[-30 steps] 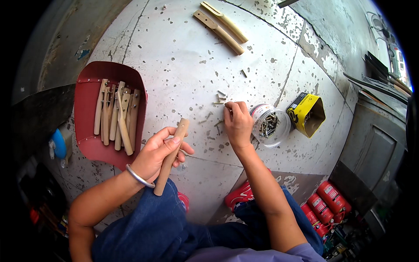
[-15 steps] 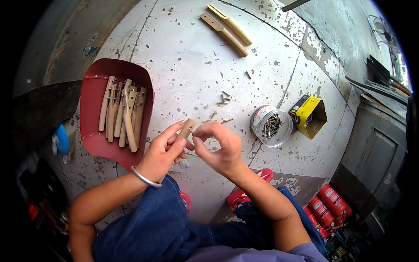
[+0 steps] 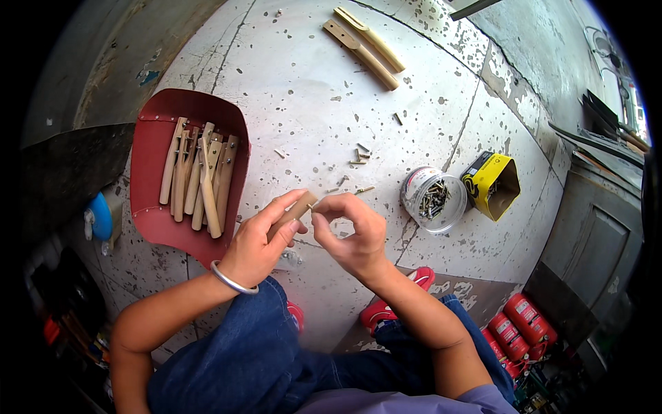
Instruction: The person sits on the floor and repeatedly picks up small wooden handles, inserts metal pins into pre-drilled holes, and places the assembled pieces into a red tray. The person also reaches into a yellow container to retrieve additional pins as needed.
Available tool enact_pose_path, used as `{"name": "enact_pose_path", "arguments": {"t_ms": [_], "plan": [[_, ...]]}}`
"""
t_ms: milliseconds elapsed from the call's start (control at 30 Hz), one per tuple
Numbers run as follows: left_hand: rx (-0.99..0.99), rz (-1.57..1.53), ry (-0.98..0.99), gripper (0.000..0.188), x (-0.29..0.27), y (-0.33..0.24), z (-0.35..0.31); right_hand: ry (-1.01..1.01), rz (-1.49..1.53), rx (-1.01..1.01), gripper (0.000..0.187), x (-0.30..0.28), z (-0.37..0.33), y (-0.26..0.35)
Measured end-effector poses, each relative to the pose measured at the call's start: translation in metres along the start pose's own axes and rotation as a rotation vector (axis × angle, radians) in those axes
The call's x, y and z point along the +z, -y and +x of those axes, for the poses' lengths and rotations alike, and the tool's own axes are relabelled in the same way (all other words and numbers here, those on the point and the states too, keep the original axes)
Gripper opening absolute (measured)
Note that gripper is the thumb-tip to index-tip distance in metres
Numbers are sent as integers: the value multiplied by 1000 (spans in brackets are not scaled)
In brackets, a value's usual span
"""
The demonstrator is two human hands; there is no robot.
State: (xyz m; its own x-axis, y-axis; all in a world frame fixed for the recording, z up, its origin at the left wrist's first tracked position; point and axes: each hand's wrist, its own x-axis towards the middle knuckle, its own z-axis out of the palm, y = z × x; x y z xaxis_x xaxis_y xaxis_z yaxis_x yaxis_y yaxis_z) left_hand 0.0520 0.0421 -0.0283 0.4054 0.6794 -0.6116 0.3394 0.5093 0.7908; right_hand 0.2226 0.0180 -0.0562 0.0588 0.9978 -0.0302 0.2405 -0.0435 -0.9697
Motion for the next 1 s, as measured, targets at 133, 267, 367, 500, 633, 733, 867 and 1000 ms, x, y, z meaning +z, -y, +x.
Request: {"name": "enact_pose_path", "arguments": {"t_ms": [133, 267, 367, 500, 633, 733, 867, 1000], "plan": [[109, 65, -28, 43, 2, 13, 1, 64, -17, 34, 23, 0, -3, -4], [-69, -252, 43, 42, -5, 11, 2, -73, 358, 294, 19, -8, 2, -6], [-169, -417, 146, 53, -12, 4, 3, -167, 408, 416, 15, -21, 18, -25], [-302, -687, 214, 52, -15, 3, 5, -85, -222, 344, 8, -30, 24, -64], [-417, -880, 288, 47, -16, 6, 3, 26, -738, -79, 13, -11, 19, -85], [-422, -905, 325, 48, -16, 5, -1, 87, -809, -197, 13, -5, 22, -100], [-368, -971, 299, 46, -16, 7, -3, 148, -903, -218, 12, -1, 25, -104], [-357, -1001, 268, 47, -18, 2, -6, 180, -362, 171, 14, 2, 30, -74]]}}
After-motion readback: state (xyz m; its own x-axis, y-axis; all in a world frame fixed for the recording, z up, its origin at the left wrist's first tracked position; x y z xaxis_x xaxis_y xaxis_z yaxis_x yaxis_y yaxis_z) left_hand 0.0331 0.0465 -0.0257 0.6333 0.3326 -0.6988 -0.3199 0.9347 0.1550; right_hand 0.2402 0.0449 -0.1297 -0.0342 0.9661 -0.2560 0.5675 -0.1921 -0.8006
